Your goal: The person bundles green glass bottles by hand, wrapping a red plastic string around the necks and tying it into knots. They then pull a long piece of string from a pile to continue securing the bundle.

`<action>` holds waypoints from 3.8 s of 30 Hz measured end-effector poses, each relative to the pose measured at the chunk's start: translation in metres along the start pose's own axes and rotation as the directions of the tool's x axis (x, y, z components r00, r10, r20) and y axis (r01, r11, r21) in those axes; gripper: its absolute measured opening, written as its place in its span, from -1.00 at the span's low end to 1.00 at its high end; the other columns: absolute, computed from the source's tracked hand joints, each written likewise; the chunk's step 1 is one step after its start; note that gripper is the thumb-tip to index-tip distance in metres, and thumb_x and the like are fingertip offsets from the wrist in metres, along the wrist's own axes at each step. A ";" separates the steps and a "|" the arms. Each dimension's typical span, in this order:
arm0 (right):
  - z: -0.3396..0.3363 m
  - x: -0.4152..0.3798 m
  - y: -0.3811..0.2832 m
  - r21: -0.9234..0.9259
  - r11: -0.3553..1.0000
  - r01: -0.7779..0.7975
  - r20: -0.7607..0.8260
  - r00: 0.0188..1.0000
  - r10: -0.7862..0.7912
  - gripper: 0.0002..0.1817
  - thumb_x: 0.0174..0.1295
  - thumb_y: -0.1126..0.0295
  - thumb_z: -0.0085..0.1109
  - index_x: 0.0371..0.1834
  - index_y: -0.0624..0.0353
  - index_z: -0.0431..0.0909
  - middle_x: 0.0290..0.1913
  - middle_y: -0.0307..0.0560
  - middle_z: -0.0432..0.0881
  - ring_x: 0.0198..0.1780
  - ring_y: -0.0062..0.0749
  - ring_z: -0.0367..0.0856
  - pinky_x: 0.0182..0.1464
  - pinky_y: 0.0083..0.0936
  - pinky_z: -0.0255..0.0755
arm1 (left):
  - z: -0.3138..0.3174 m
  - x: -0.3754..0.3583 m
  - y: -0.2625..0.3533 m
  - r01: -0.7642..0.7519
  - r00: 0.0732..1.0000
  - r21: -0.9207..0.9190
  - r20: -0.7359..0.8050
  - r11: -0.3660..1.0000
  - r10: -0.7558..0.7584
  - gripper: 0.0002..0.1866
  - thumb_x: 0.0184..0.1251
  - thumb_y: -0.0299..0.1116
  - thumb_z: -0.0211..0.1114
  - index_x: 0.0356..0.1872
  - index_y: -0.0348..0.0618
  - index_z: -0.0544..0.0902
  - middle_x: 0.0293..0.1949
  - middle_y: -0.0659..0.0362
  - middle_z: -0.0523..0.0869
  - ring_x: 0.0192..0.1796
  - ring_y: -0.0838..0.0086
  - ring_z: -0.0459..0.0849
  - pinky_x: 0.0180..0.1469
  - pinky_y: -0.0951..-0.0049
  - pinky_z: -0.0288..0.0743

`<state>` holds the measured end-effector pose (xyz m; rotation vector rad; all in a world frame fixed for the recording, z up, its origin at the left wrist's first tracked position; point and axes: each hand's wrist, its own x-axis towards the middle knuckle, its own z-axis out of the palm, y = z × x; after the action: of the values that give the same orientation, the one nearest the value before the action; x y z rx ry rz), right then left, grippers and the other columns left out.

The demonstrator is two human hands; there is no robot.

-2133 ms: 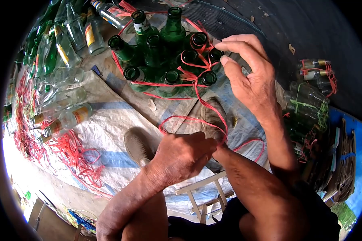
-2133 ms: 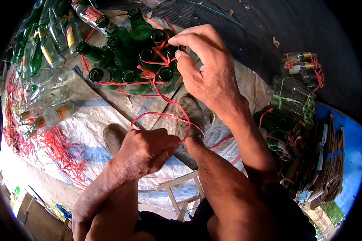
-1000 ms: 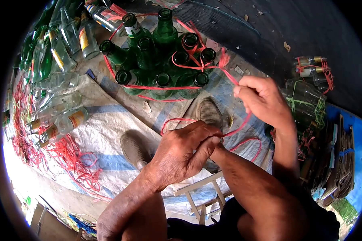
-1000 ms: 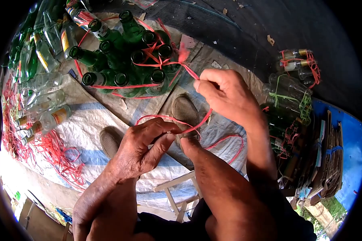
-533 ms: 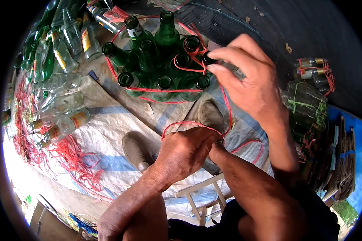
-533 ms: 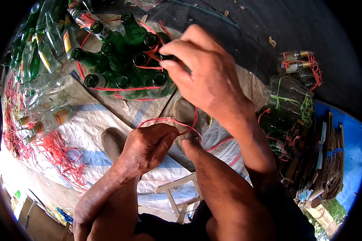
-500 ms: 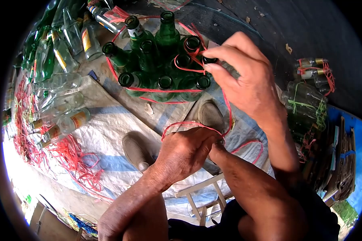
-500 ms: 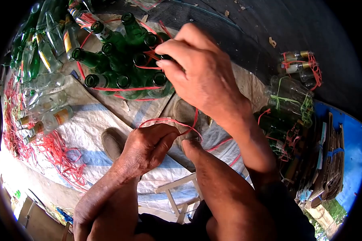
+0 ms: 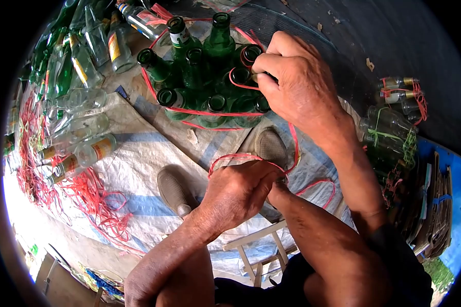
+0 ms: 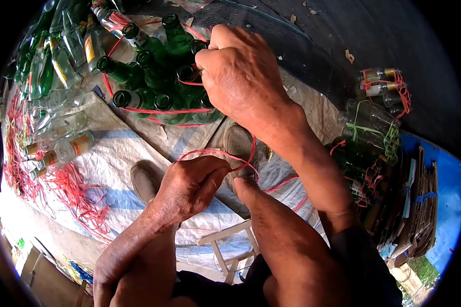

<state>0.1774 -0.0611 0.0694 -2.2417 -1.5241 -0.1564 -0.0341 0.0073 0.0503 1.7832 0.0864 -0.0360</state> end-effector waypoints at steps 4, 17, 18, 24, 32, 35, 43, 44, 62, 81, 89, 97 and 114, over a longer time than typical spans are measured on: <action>0.006 0.000 0.002 0.020 0.999 -0.030 -0.035 0.999 0.031 -0.94 0.09 0.50 0.28 -0.50 0.19 0.63 -0.31 -0.09 0.54 -0.19 -0.15 0.59 -0.05 -0.17 0.44 | 0.002 0.000 -0.002 0.008 1.000 -0.004 -0.011 1.000 -0.008 -0.83 0.33 -0.59 0.32 -0.09 -0.30 0.72 -0.24 -0.06 0.76 -0.21 0.00 0.74 -0.17 0.23 0.62; 0.005 0.003 0.003 0.052 0.998 -0.029 -0.044 0.999 0.032 -0.96 0.07 0.52 0.30 -0.50 0.15 0.64 -0.33 -0.10 0.54 -0.18 -0.14 0.57 -0.07 -0.16 0.41 | 0.003 -0.001 -0.002 0.032 0.999 -0.003 0.011 0.999 -0.032 -0.81 0.31 -0.58 0.31 -0.08 -0.29 0.72 -0.24 -0.06 0.76 -0.21 0.00 0.75 -0.17 0.21 0.63; 0.005 0.002 0.005 0.091 0.995 -0.035 -0.052 0.998 0.040 -0.96 0.06 0.52 0.30 -0.49 0.15 0.65 -0.33 -0.10 0.54 -0.18 -0.14 0.57 -0.07 -0.16 0.41 | 0.004 -0.001 -0.002 0.037 0.999 -0.005 0.010 0.999 -0.037 -0.82 0.31 -0.58 0.32 -0.08 -0.29 0.72 -0.24 -0.05 0.76 -0.21 0.00 0.75 -0.17 0.21 0.63; 0.009 0.000 0.007 0.032 0.999 0.010 -0.093 0.996 -0.007 -0.99 0.06 0.51 0.31 -0.46 0.15 0.68 -0.30 -0.11 0.55 -0.17 -0.16 0.57 -0.06 -0.18 0.41 | 0.009 -0.001 -0.007 -0.020 0.999 0.017 -0.044 1.000 0.021 -0.84 0.34 -0.44 0.33 -0.10 -0.15 0.74 -0.29 0.00 0.77 -0.27 0.02 0.76 -0.29 0.13 0.62; 0.012 0.001 0.006 -0.014 1.000 0.017 -0.056 0.998 -0.017 -0.97 0.06 0.49 0.29 -0.49 0.15 0.68 -0.26 -0.15 0.56 -0.14 -0.19 0.56 -0.04 -0.17 0.39 | 0.006 0.000 -0.001 0.032 0.999 -0.001 0.028 0.999 -0.032 -0.85 0.34 -0.54 0.31 -0.11 -0.25 0.72 -0.28 -0.04 0.76 -0.24 0.02 0.75 -0.22 0.21 0.62; 0.009 0.000 0.005 -0.062 0.998 0.011 -0.051 0.999 -0.014 -0.97 0.05 0.47 0.30 -0.50 0.15 0.68 -0.25 -0.16 0.55 -0.12 -0.20 0.54 -0.03 -0.18 0.39 | 0.006 -0.001 -0.002 0.044 0.999 -0.003 0.026 0.999 -0.044 -0.85 0.34 -0.55 0.30 -0.11 -0.24 0.72 -0.29 -0.03 0.76 -0.24 0.03 0.75 -0.22 0.20 0.61; 0.004 0.003 -0.001 -0.123 0.992 -0.011 -0.028 1.000 0.008 -0.95 0.04 0.47 0.30 -0.52 0.16 0.65 -0.25 -0.12 0.55 -0.11 -0.16 0.53 -0.02 -0.18 0.39 | 0.008 -0.003 -0.003 0.027 1.000 0.002 0.014 1.000 -0.027 -0.85 0.32 -0.56 0.31 -0.13 -0.24 0.73 -0.29 -0.03 0.76 -0.24 0.02 0.75 -0.21 0.19 0.62; 0.007 0.002 0.002 -0.095 0.995 0.006 -0.043 0.999 -0.010 -0.95 0.05 0.48 0.29 -0.52 0.17 0.64 -0.25 -0.10 0.55 -0.11 -0.15 0.54 -0.01 -0.18 0.40 | 0.008 -0.002 -0.004 0.013 1.000 0.002 0.006 1.000 -0.013 -0.86 0.33 -0.52 0.31 -0.13 -0.22 0.72 -0.29 -0.04 0.76 -0.24 0.00 0.74 -0.23 0.16 0.61; -0.007 0.013 0.000 0.043 0.999 0.012 0.004 1.000 -0.012 -0.82 0.09 0.55 0.29 -0.27 0.05 0.78 -0.17 -0.12 0.58 -0.08 -0.17 0.58 0.00 -0.18 0.43 | 0.010 -0.004 -0.007 0.012 0.999 -0.012 0.032 1.000 -0.012 -0.85 0.34 -0.56 0.31 -0.11 -0.27 0.72 -0.28 -0.05 0.76 -0.24 -0.01 0.74 -0.21 0.18 0.61; -0.010 0.015 0.001 0.348 0.932 0.101 -0.044 0.995 -0.091 -0.94 0.13 0.58 0.35 -0.34 0.24 0.67 -0.27 -0.04 0.60 -0.21 -0.10 0.64 -0.11 -0.25 0.52 | 0.009 -0.007 -0.009 -0.011 1.000 -0.008 0.014 1.000 0.011 -0.86 0.32 -0.57 0.30 -0.13 -0.27 0.71 -0.30 -0.06 0.74 -0.26 -0.02 0.72 -0.22 0.17 0.59; -0.039 -0.008 0.010 0.422 0.906 -0.031 -0.017 0.999 0.043 -0.89 0.18 0.65 0.30 -0.23 0.29 0.65 -0.23 -0.08 0.66 -0.23 -0.33 0.67 -0.15 -0.45 0.52 | 0.009 -0.007 -0.008 0.011 1.000 -0.029 0.017 1.000 -0.011 -0.85 0.31 -0.61 0.27 -0.14 -0.27 0.70 -0.39 -0.03 0.70 -0.34 0.06 0.71 -0.29 0.21 0.56; -0.046 -0.051 0.027 0.586 0.755 -0.293 0.152 0.956 0.253 -0.87 0.23 0.66 0.28 -0.16 0.31 0.66 -0.22 -0.14 0.68 -0.20 -0.55 0.66 -0.11 -0.56 0.52 | 0.010 -0.007 0.000 -0.036 0.994 -0.135 0.100 0.990 0.050 -0.90 0.28 -0.61 0.28 -0.23 -0.23 0.69 -0.45 0.00 0.66 -0.42 0.13 0.69 -0.38 0.22 0.52; 0.002 -0.091 -0.002 0.607 0.286 -0.741 0.613 0.666 0.425 -0.72 0.34 0.33 0.44 -0.06 0.25 0.57 -0.36 -0.18 0.67 -0.41 -0.57 0.61 -0.37 -0.58 0.51 | 0.067 -0.034 0.000 -0.167 0.837 -0.031 0.523 0.985 0.159 -0.90 0.25 -0.43 0.34 -0.31 -0.15 0.58 -0.48 0.05 0.63 -0.39 0.08 0.71 -0.41 0.13 0.58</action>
<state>0.1396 -0.1385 0.0388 -1.8301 -0.4701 1.0470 -0.0668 -0.0597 0.0385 1.7327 -0.4644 -0.4020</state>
